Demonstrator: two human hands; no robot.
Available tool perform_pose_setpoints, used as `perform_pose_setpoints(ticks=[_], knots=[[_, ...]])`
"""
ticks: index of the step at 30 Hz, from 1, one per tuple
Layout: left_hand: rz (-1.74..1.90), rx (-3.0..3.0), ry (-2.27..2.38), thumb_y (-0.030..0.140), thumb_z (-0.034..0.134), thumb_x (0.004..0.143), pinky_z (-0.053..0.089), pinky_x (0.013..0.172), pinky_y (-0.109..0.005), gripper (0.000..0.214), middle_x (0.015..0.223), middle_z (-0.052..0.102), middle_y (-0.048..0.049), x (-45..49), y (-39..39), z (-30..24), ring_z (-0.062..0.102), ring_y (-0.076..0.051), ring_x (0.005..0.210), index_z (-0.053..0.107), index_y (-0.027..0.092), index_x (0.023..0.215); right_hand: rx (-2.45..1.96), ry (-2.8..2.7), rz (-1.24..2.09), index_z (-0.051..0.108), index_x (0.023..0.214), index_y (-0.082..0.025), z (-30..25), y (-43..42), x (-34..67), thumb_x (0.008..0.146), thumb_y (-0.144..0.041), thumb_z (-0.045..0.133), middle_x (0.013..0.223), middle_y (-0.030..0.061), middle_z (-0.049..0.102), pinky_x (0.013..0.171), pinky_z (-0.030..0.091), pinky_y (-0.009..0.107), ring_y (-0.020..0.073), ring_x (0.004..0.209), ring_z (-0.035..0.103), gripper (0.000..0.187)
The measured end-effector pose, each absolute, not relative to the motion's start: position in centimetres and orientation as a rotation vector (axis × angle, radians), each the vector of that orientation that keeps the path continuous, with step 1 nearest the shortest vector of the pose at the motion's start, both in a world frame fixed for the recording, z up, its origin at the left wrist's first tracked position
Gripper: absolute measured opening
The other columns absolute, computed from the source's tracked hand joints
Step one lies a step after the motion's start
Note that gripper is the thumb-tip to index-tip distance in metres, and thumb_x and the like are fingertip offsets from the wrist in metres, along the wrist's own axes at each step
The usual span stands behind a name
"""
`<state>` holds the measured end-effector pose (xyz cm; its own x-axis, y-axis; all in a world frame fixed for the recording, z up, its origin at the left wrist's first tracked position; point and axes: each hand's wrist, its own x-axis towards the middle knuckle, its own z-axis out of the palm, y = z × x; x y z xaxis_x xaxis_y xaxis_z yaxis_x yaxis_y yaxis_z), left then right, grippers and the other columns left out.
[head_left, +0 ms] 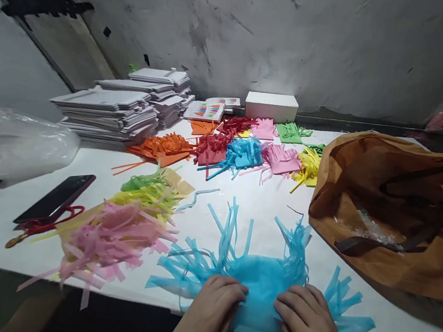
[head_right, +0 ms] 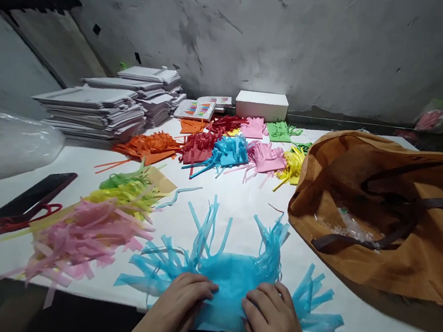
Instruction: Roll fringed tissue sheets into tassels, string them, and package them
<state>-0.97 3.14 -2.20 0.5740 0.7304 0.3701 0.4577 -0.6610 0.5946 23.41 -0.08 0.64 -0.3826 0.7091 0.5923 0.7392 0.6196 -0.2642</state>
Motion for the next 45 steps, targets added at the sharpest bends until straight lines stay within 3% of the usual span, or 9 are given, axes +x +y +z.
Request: perform_pose_setpoints(ticks=[5,11,18,21,24,30,34,37,45], knots=[[0.759,2.281,1.165,0.014,0.037,0.1,0.054,0.081,-0.037,0.026,0.101,0.068,-0.0084,-0.4,3.4,-1.9,0.064,-0.023,0.093,0.06,0.022,0.109,-1.197,-2.075,0.108,0.065,0.092,-0.021,0.0,0.8,22.9,0.103,-0.019,0.043,0.075,0.0005,0.065,0.076,0.041,0.031,0.0172,0.075,0.061,0.024],[0.353,2.375,1.502,0.017,0.041,0.1,0.051,0.068,-0.035,0.023,0.087,0.069,-0.0054,1.7,5.9,-0.4,0.067,-0.023,0.076,0.062,0.02,0.089,-1.467,-1.886,-0.027,0.066,0.087,-0.021,-1.6,2.3,21.7,0.106,-0.027,0.04,0.069,0.0002,0.064,0.074,0.036,0.034,0.0169,0.066,0.058,0.033],[-0.041,2.374,1.675,0.02,0.043,0.102,0.045,0.059,-0.026,0.02,0.09,0.072,-0.0047,3.2,8.0,1.2,0.073,-0.022,0.078,0.06,0.019,0.094,-1.681,-1.934,-0.237,0.061,0.079,-0.02,-2.7,3.8,21.1,0.107,-0.032,0.036,0.061,0.0012,0.057,0.069,0.033,0.038,0.0213,0.06,0.054,0.039],[-0.111,2.368,1.691,0.02,0.04,0.103,0.045,0.058,-0.027,0.021,0.091,0.072,-0.0056,3.5,8.1,1.5,0.074,-0.023,0.078,0.06,0.019,0.096,-1.747,-1.907,-0.279,0.064,0.094,-0.017,-2.4,3.7,21.3,0.106,-0.031,0.037,0.071,0.0056,0.063,0.072,0.036,0.04,0.0235,0.068,0.06,0.033],[-0.139,2.377,1.695,0.02,0.039,0.103,0.045,0.057,-0.028,0.022,0.09,0.072,-0.0064,3.8,8.1,1.5,0.074,-0.024,0.077,0.06,0.018,0.097,-1.6,-1.914,-0.352,0.066,0.104,-0.017,-1.7,3.0,21.6,0.102,-0.023,0.046,0.095,0.0111,0.07,0.087,0.039,0.045,0.0271,0.091,0.064,0.02],[-0.049,2.362,1.682,0.017,0.043,0.1,0.046,0.058,-0.029,0.018,0.087,0.073,-0.0056,3.1,8.4,1.3,0.072,-0.023,0.074,0.061,0.019,0.098,-1.166,-2.098,-0.254,0.069,0.1,-0.019,-2.7,2.1,21.3,0.102,-0.012,0.038,0.09,0.0052,0.073,0.099,0.036,0.042,0.0213,0.091,0.066,0.032],[0.522,2.556,1.626,0.013,0.055,0.093,0.048,0.076,-0.039,0.018,0.1,0.071,-0.0079,0.5,8.0,2.0,0.066,-0.027,0.091,0.061,0.02,0.108,-1.159,-2.132,-0.258,0.069,0.097,-0.017,-3.4,2.6,20.9,0.101,-0.01,0.04,0.085,0.0051,0.072,0.097,0.037,0.042,0.0203,0.085,0.065,0.03],[0.818,2.776,1.294,0.018,0.058,0.094,0.041,0.09,-0.044,0.018,0.106,0.069,-0.0072,0.0,6.7,2.3,0.061,-0.027,0.098,0.061,0.021,0.112,-1.167,-2.089,-0.215,0.068,0.094,-0.018,-2.7,2.6,20.9,0.1,-0.01,0.043,0.081,0.0034,0.071,0.096,0.037,0.042,0.0183,0.08,0.064,0.026],[0.672,2.845,1.03,0.017,0.056,0.096,0.034,0.093,-0.041,0.009,0.086,0.066,-0.001,1.4,5.1,-1.0,0.056,-0.02,0.084,0.062,0.021,0.091,-1.067,-2.096,-0.169,0.069,0.1,-0.016,-1.7,1.6,21.3,0.101,-0.017,0.044,0.087,0.0058,0.073,0.096,0.036,0.04,0.0203,0.084,0.065,0.025]])
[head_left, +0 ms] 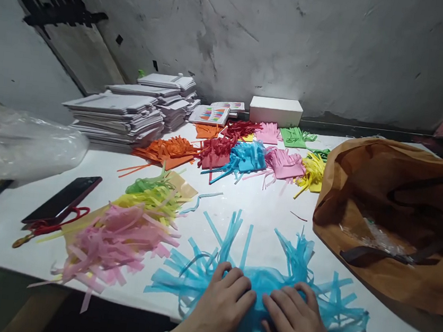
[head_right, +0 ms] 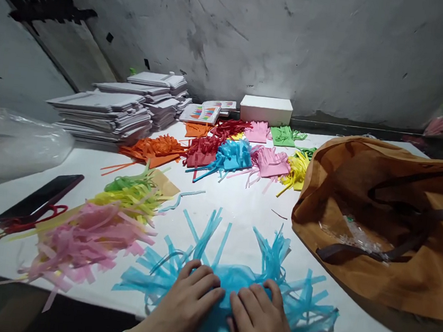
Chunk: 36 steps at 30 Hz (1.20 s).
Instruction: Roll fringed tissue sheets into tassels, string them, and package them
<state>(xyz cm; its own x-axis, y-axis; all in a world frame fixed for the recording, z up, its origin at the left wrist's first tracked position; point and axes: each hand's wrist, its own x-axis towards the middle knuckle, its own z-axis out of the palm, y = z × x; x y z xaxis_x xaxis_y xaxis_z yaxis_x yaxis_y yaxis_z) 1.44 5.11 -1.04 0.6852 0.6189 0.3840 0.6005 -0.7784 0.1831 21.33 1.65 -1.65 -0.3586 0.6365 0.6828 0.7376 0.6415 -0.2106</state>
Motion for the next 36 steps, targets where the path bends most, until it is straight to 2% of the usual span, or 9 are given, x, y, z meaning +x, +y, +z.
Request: perform_pose_setpoints(ticks=[4,10,13,17,23,26,29,33,36], knots=[[0.721,2.82,1.02,0.016,0.05,0.099,0.032,0.095,-0.041,0.016,0.084,0.066,-0.0006,0.0,4.8,-1.7,0.056,-0.018,0.083,0.064,0.022,0.096,-1.078,-2.099,-0.18,0.069,0.099,-0.016,-3.2,1.2,21.7,0.105,-0.012,0.029,0.088,0.0056,0.074,0.102,0.033,0.04,0.0189,0.086,0.065,0.041],[0.921,2.661,1.228,0.022,0.051,0.1,0.03,0.097,-0.042,0.018,0.097,0.071,-0.0005,-1.3,3.8,-1.6,0.056,-0.022,0.098,0.067,0.024,0.094,-1.286,-1.964,-0.03,0.068,0.091,-0.022,-3.2,0.3,22.4,0.105,-0.028,0.044,0.098,0.0045,0.073,0.101,0.031,0.042,0.0224,0.099,0.063,0.029],[0.824,2.575,1.334,0.017,0.046,0.098,0.031,0.096,-0.044,0.023,0.105,0.069,-0.0028,-1.0,3.7,-0.7,0.055,-0.025,0.102,0.066,0.023,0.09,-1.425,-1.931,0.004,0.064,0.079,-0.022,-2.8,1.0,22.0,0.106,-0.033,0.038,0.1,0.005,0.071,0.099,0.03,0.044,0.0237,0.101,0.062,0.04],[0.703,2.518,1.528,0.012,0.049,0.093,0.035,0.089,-0.046,0.021,0.097,0.067,-0.0048,-0.2,4.3,-0.4,0.057,-0.026,0.096,0.063,0.02,0.079,-1.621,-1.913,-0.079,0.059,0.071,-0.021,-2.9,2.5,21.1,0.107,-0.037,0.029,0.09,0.0063,0.068,0.093,0.032,0.047,0.0251,0.092,0.061,0.05],[0.57,2.494,1.709,0.013,0.058,0.086,0.037,0.087,-0.05,0.011,0.096,0.066,-0.0062,0.7,4.9,-1.3,0.057,-0.028,0.092,0.063,0.019,0.078,-1.65,-1.881,-0.18,0.063,0.084,-0.02,-2.5,2.9,21.4,0.105,-0.034,0.04,0.093,0.0087,0.068,0.091,0.035,0.049,0.0273,0.09,0.062,0.034],[0.544,2.476,1.682,0.013,0.057,0.087,0.038,0.087,-0.05,0.011,0.097,0.066,-0.0067,0.7,4.9,-1.2,0.057,-0.029,0.093,0.063,0.018,0.079,-1.404,-1.89,-0.183,0.068,0.095,-0.021,-2.4,2.4,21.4,0.103,-0.026,0.046,0.101,0.0091,0.071,0.097,0.033,0.049,0.027,0.098,0.062,0.024],[0.583,2.434,1.634,0.015,0.058,0.089,0.039,0.088,-0.051,0.011,0.096,0.065,-0.0064,0.1,4.7,-0.8,0.057,-0.029,0.093,0.061,0.019,0.08,-1.146,-2.06,-0.129,0.07,0.1,-0.021,-2.9,2.2,20.9,0.103,-0.022,0.046,0.095,0.0052,0.073,0.1,0.032,0.045,0.0236,0.097,0.062,0.024],[0.639,2.407,1.464,0.023,0.055,0.096,0.04,0.091,-0.051,0.007,0.11,0.062,-0.0089,-1.3,5.1,0.8,0.055,-0.029,0.103,0.061,0.021,0.099,-1.044,-2.192,-0.167,0.07,0.099,-0.015,-3.2,2.2,20.4,0.104,-0.014,0.037,0.084,0.0056,0.072,0.098,0.034,0.042,0.02,0.086,0.063,0.034],[0.533,2.527,1.197,0.038,0.059,0.095,0.029,0.108,-0.059,0.027,0.132,0.056,-0.0098,-1.9,6.3,2.1,0.045,-0.033,0.126,0.057,0.025,0.119,-1.003,-2.179,-0.221,0.07,0.098,-0.013,-3.0,2.0,20.6,0.104,-0.012,0.033,0.084,0.0069,0.072,0.1,0.035,0.041,0.0197,0.087,0.064,0.038]])
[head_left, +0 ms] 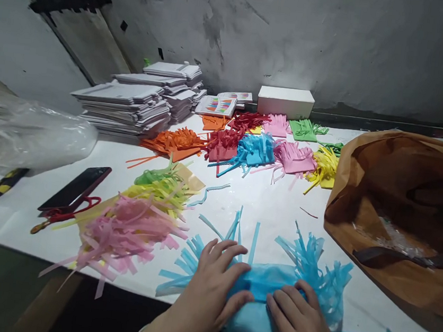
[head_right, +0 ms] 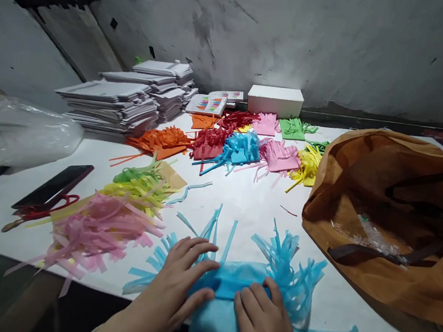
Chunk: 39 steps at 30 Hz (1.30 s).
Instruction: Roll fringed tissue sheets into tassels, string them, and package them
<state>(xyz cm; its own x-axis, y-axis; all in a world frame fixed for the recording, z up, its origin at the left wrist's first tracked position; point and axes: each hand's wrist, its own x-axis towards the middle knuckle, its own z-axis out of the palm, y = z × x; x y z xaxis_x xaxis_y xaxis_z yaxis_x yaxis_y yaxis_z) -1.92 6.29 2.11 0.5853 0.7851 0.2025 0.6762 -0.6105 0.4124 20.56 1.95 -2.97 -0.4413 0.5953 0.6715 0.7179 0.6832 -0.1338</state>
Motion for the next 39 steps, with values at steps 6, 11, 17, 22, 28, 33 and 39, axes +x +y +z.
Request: perform_pose_setpoints(ticks=[6,11,17,22,28,33,39], knots=[[0.155,2.675,0.92,0.049,0.081,0.074,0.022,0.117,-0.058,0.042,0.117,0.064,-0.0069,-2.0,9.5,2.8,0.052,-0.03,0.121,0.062,0.022,0.098,-1.028,-2.141,-0.271,0.071,0.094,-0.015,-3.7,1.2,21.1,0.101,-0.01,0.039,0.085,0.0067,0.073,0.102,0.036,0.043,0.0208,0.088,0.065,0.033],[-0.02,2.671,1.207,0.024,0.083,0.071,0.023,0.113,-0.065,0.024,0.109,0.065,-0.0045,-6.5,11.1,5.2,0.057,-0.03,0.113,0.064,0.022,0.086,-1.059,-2.117,-0.236,0.071,0.094,-0.014,-4.5,1.1,21.2,0.099,-0.009,0.043,0.087,0.0075,0.073,0.101,0.037,0.045,0.0226,0.088,0.066,0.029],[0.45,2.744,1.303,0.022,0.069,0.085,0.038,0.105,-0.057,0.029,0.124,0.062,-0.0099,-6.9,7.9,6.5,0.055,-0.03,0.115,0.061,0.024,0.113,-1.016,-2.118,-0.227,0.071,0.094,-0.013,-3.6,1.3,20.7,0.099,-0.007,0.042,0.086,0.0083,0.074,0.101,0.037,0.046,0.0227,0.088,0.067,0.029],[0.457,2.812,0.992,0.006,0.047,0.092,0.043,0.098,-0.046,0.027,0.094,0.068,-0.0017,-1.1,3.8,2.8,0.062,-0.022,0.089,0.062,0.023,0.105,-0.991,-2.085,-0.113,0.068,0.091,-0.016,-2.7,1.5,19.9,0.099,-0.01,0.047,0.081,0.0047,0.071,0.097,0.039,0.04,0.0187,0.082,0.065,0.024],[0.667,2.724,1.016,0.01,0.039,0.101,0.039,0.094,-0.043,0.027,0.083,0.068,-0.0003,-1.5,3.3,-1.0,0.059,-0.019,0.083,0.063,0.022,0.099,-1.114,-2.131,-0.062,0.068,0.095,-0.018,-3.7,0.9,20.2,0.104,-0.016,0.039,0.085,0.004,0.07,0.098,0.034,0.041,0.0194,0.086,0.063,0.03],[0.819,2.563,1.199,0.015,0.048,0.099,0.031,0.095,-0.044,0.018,0.087,0.069,-0.0011,-1.8,2.7,-0.9,0.058,-0.021,0.089,0.063,0.022,0.093,-1.295,-2.02,-0.074,0.065,0.088,-0.02,-3.5,0.6,20.4,0.103,-0.021,0.045,0.096,0.0049,0.072,0.109,0.027,0.048,0.0222,0.1,0.063,0.025],[0.907,2.332,1.443,0.013,0.048,0.094,0.031,0.091,-0.045,0.019,0.095,0.065,-0.0049,-0.6,2.3,-0.3,0.058,-0.023,0.092,0.059,0.02,0.08,-1.531,-1.992,-0.064,0.06,0.077,-0.02,-3.0,1.7,19.8,0.107,-0.029,0.033,0.092,0.0059,0.067,0.102,0.03,0.05,0.0239,0.095,0.06,0.041]])
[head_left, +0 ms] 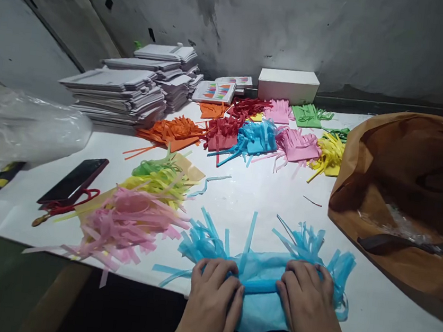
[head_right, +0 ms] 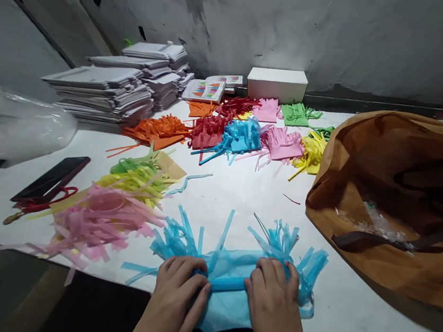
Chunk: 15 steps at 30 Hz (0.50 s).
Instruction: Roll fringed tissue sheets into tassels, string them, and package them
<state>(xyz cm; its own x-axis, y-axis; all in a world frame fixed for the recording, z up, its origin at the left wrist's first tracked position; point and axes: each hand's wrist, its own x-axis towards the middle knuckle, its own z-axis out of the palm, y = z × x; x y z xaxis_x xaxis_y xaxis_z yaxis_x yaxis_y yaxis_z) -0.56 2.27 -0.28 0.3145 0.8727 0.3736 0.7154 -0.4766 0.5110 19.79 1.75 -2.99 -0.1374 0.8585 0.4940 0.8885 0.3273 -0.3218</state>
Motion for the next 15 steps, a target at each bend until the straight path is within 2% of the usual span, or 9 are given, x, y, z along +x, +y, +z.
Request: perform_pose_setpoints(ticks=[4,7,11,15], knots=[[0.82,2.305,1.563,0.013,0.049,0.091,0.032,0.092,-0.047,0.016,0.095,0.063,-0.0056,0.0,2.4,-0.7,0.057,-0.025,0.094,0.057,0.019,0.078,-1.609,-2.049,-0.103,0.059,0.075,-0.019,-2.9,2.8,19.8,0.107,-0.032,0.031,0.083,0.007,0.063,0.091,0.033,0.047,0.0237,0.085,0.057,0.045],[0.752,2.303,1.605,0.013,0.051,0.09,0.033,0.093,-0.049,0.012,0.099,0.063,-0.0065,-0.1,2.5,-0.9,0.057,-0.026,0.097,0.058,0.02,0.084,-1.642,-2.064,-0.074,0.058,0.074,-0.02,-2.4,3.3,20.1,0.107,-0.036,0.032,0.078,0.0055,0.06,0.084,0.034,0.045,0.0224,0.077,0.054,0.045],[0.754,2.371,1.493,0.009,0.049,0.093,0.031,0.097,-0.051,0.017,0.1,0.064,-0.0055,-0.5,2.5,-1.0,0.056,-0.025,0.098,0.061,0.021,0.091,-1.465,-2.007,-0.068,0.066,0.088,-0.019,-1.4,2.8,20.3,0.104,-0.023,0.04,0.09,0.0064,0.067,0.099,0.031,0.049,0.0226,0.092,0.059,0.031],[0.797,2.446,1.372,0.008,0.048,0.094,0.03,0.102,-0.053,0.022,0.096,0.065,-0.0041,-0.9,2.7,-1.0,0.055,-0.024,0.097,0.064,0.022,0.092,-1.106,-2.173,-0.036,0.068,0.097,-0.02,-1.5,1.9,19.8,0.104,-0.015,0.038,0.089,0.0031,0.07,0.105,0.029,0.046,0.0199,0.096,0.061,0.031]])
